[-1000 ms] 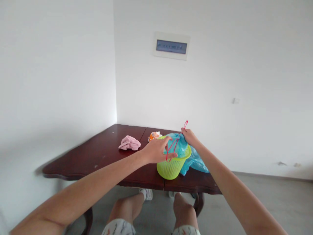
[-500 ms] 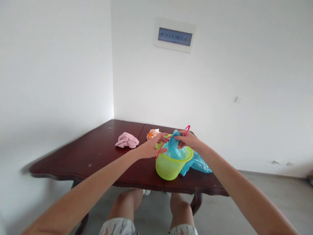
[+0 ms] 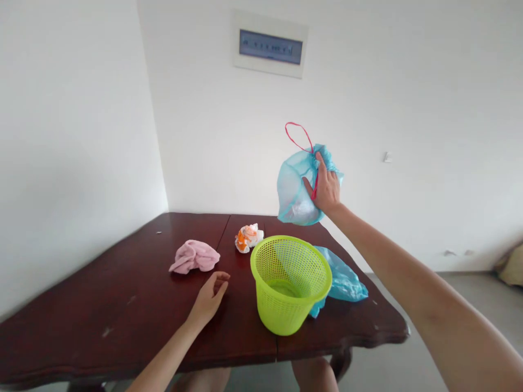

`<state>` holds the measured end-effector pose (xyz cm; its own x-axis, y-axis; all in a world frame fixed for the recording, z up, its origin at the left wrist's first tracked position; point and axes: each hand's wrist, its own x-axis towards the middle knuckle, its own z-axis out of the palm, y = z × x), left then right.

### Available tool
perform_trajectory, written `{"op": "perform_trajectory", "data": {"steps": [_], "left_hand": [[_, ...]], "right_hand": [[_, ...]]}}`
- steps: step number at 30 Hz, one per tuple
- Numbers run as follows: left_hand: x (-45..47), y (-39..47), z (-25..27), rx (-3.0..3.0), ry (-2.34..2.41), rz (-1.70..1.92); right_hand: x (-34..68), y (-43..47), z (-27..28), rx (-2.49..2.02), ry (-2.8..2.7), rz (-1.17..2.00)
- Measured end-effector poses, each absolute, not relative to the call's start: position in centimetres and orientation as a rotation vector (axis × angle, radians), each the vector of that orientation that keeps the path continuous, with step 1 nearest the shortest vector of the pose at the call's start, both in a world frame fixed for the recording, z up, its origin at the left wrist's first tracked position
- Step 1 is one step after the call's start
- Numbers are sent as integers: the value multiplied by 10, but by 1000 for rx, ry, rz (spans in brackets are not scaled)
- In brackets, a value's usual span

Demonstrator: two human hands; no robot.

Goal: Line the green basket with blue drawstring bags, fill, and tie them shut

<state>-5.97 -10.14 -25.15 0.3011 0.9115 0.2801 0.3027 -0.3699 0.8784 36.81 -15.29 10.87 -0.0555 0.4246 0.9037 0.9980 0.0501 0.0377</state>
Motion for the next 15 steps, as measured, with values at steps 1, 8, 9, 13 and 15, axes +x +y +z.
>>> {"op": "perform_trajectory", "data": {"steps": [1, 8, 9, 13, 15], "left_hand": [[-60, -99, -255, 1832, 1092, 1049], [-61, -94, -261, 1759, 1099, 895], [-61, -94, -260, 1782, 1088, 860], [-60, -96, -259, 1870, 1102, 786], [-60, -96, -260, 1887, 1115, 786]], "right_hand": [[373, -137, 102, -1509, -1592, -989], [384, -53, 12, -1824, -1796, -627], [384, -47, -1, -1866, -1827, -509], [387, -35, -45, -1964, -1936, -148], [395, -36, -58, -1946, -1970, -59]]}}
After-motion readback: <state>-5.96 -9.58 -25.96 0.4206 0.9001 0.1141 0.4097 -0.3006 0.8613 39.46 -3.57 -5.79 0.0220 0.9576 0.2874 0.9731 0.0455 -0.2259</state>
